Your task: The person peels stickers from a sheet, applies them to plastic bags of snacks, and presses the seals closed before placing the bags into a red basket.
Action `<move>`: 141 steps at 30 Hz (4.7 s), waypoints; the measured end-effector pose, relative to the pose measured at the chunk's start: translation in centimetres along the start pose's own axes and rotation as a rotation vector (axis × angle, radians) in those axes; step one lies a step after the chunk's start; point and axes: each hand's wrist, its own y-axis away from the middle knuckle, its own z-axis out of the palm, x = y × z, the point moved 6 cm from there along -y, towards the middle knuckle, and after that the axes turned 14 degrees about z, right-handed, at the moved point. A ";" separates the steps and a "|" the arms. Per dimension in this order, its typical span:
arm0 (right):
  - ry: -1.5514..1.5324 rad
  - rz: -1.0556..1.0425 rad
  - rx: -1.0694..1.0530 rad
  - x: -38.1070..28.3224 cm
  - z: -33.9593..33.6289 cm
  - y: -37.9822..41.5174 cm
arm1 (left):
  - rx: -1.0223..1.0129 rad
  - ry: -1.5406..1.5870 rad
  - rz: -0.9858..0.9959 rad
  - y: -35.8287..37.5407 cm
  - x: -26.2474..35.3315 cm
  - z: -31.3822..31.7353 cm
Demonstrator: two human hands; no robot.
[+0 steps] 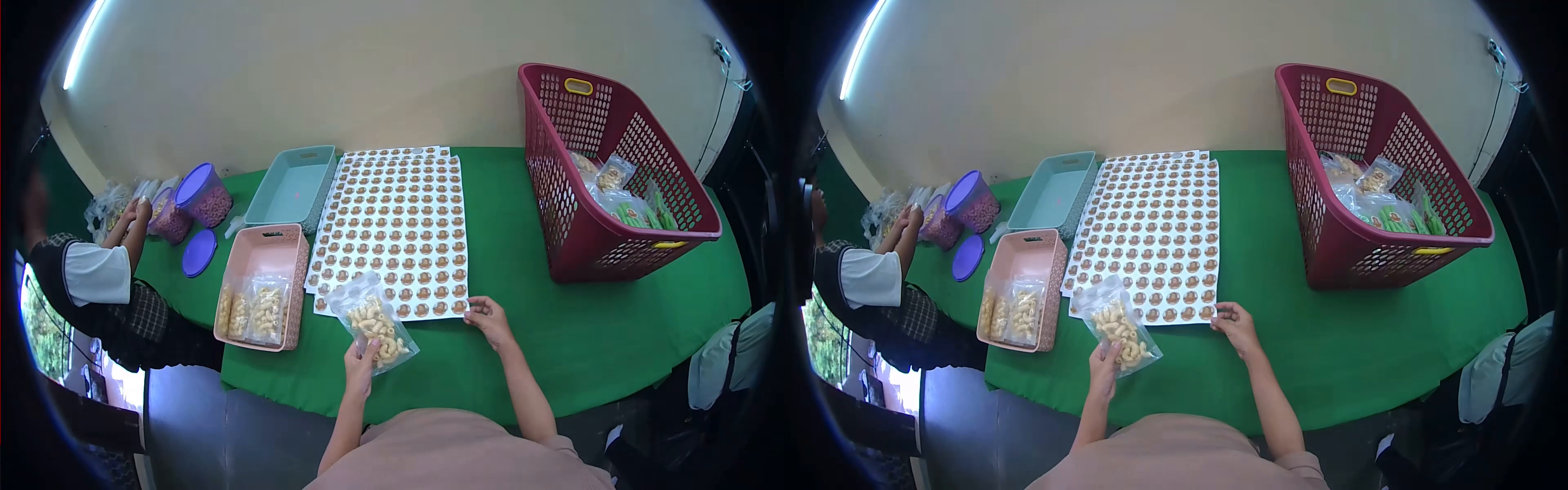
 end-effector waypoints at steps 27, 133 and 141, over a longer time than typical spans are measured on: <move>0.042 0.250 0.142 9.2 -8.7 20.1 | -0.016 -0.056 -0.093 5.7 -2.9 -2.8; -0.286 0.102 0.116 10.0 -7.3 21.4 | -0.509 -0.205 -0.259 2.3 -6.0 6.9; -0.355 0.065 0.064 10.5 -7.0 20.9 | -0.531 -0.202 -0.266 2.0 -6.2 6.6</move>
